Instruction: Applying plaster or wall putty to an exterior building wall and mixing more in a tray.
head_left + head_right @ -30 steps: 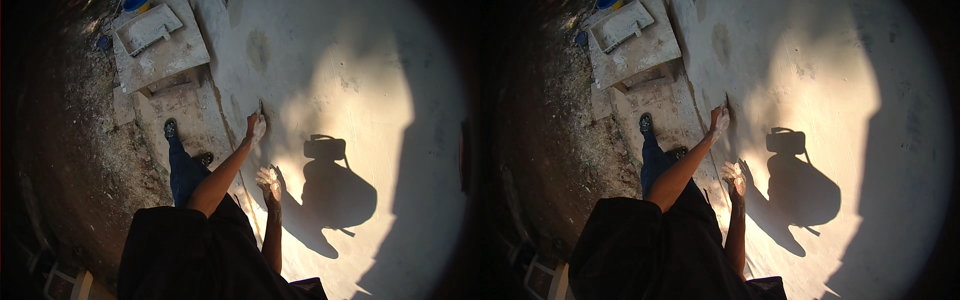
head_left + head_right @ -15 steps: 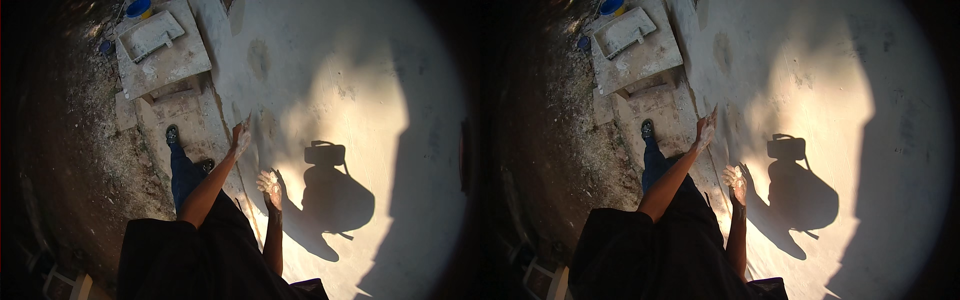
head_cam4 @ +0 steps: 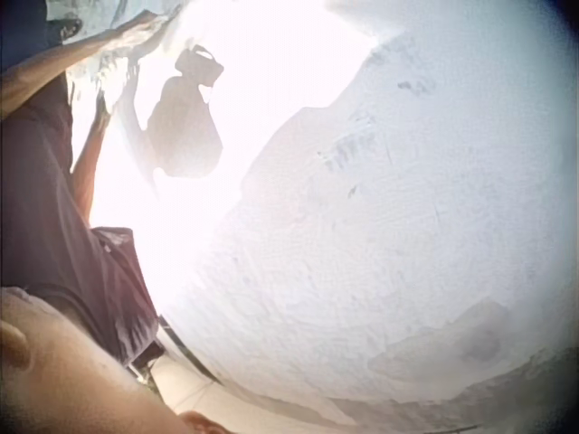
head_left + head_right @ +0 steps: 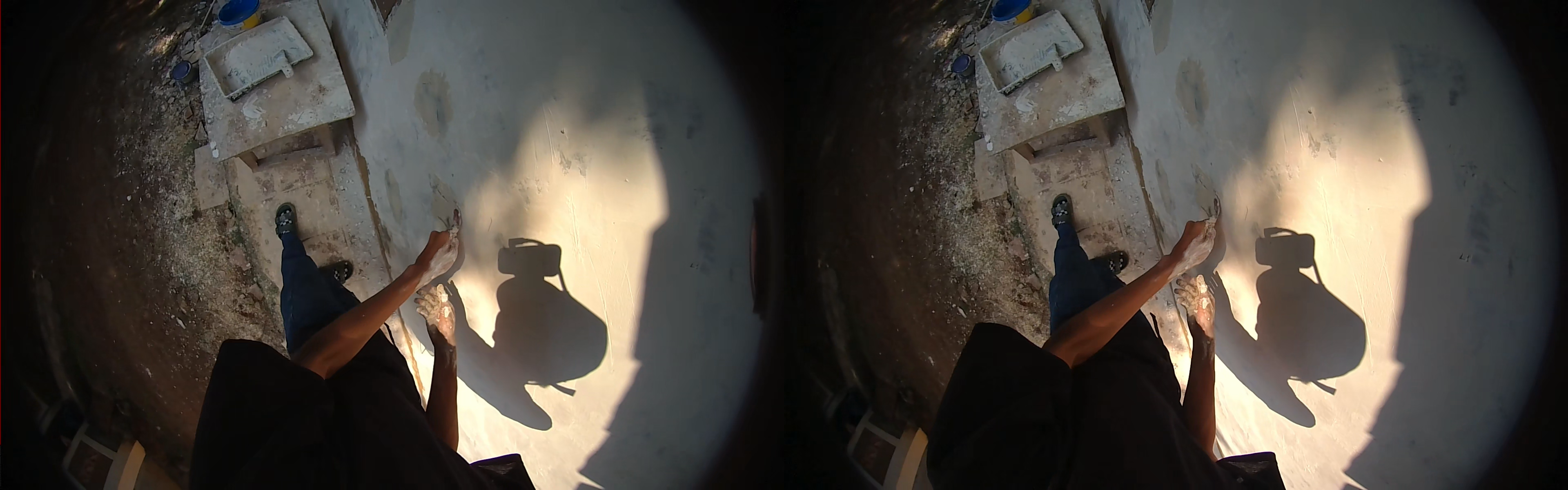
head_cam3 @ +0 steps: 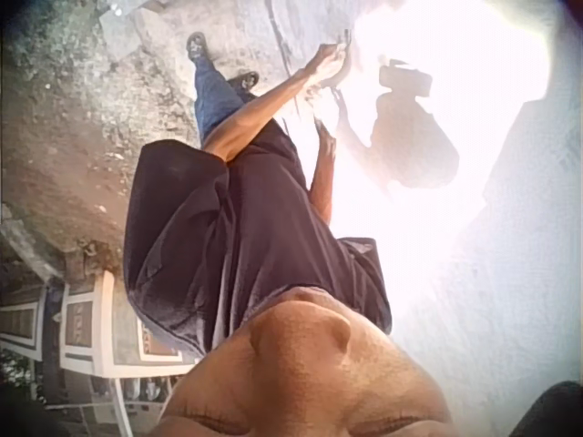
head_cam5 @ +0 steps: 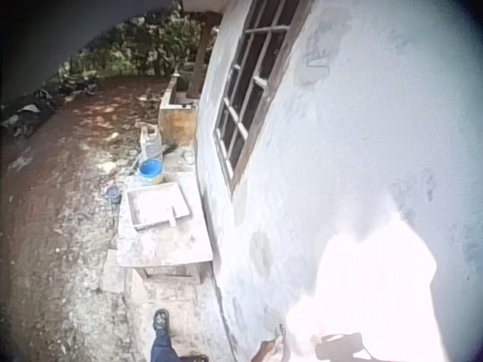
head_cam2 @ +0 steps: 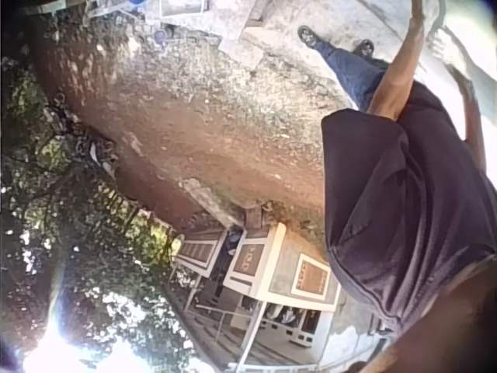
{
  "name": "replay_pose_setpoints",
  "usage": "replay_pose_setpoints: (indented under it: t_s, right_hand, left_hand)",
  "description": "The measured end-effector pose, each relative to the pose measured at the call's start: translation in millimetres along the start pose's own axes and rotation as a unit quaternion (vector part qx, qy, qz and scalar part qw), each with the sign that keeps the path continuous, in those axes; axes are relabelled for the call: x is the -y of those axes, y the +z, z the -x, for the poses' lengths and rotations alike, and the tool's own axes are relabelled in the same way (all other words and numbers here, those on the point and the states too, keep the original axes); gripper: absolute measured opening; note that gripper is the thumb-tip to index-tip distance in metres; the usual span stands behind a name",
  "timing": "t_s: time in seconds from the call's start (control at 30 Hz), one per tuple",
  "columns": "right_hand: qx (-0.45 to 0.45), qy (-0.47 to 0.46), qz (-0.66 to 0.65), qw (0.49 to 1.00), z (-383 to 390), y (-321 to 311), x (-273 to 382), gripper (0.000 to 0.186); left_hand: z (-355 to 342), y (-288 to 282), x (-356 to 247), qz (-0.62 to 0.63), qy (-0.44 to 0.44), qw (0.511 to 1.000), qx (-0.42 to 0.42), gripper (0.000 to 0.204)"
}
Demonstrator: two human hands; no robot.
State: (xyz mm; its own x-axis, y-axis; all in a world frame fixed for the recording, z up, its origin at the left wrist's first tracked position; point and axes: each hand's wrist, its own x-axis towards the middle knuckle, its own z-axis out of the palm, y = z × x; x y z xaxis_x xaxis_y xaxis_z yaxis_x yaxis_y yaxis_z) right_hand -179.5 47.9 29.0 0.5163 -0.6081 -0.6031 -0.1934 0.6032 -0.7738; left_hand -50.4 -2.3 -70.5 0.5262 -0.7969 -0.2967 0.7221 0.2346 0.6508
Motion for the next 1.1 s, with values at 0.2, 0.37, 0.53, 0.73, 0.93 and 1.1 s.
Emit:
replay_pose_setpoints:
  t_s: [0.2, 0.37, 0.53, 0.73, 0.93, 1.1]
  right_hand:
    - [0.008, 0.060, -0.028, 0.998, -11, 7, 16, 0.054]
    - [0.004, 0.018, -0.006, 1.000, -1, 4, 13, 0.057]
    - [0.004, -0.063, 0.196, 0.979, 13, -3, -1, 0.059]
    - [0.033, -0.047, 0.014, 0.998, 15, -13, 2, 0.068]
    - [0.037, -0.047, -0.002, 0.998, 14, -29, 4, 0.086]
    - [0.053, -0.079, -0.025, 0.995, 14, -34, -3, 0.090]
  left_hand:
    - [-56, -74, 9, -0.022, 0.037, 0.994, -0.096, 0.018]
    - [-74, -29, -1, -0.409, 0.070, 0.903, -0.114, 0.013]
    - [-4, 18, -18, -0.717, 0.162, 0.675, 0.062, 0.008]
    - [-4, -35, -25, 0.160, 0.080, 0.974, -0.138, 0.020]
    - [-61, -13, -41, -0.304, 0.138, 0.925, -0.180, 0.023]
    - [14, 40, -53, -0.346, 0.094, 0.930, -0.085, 0.011]
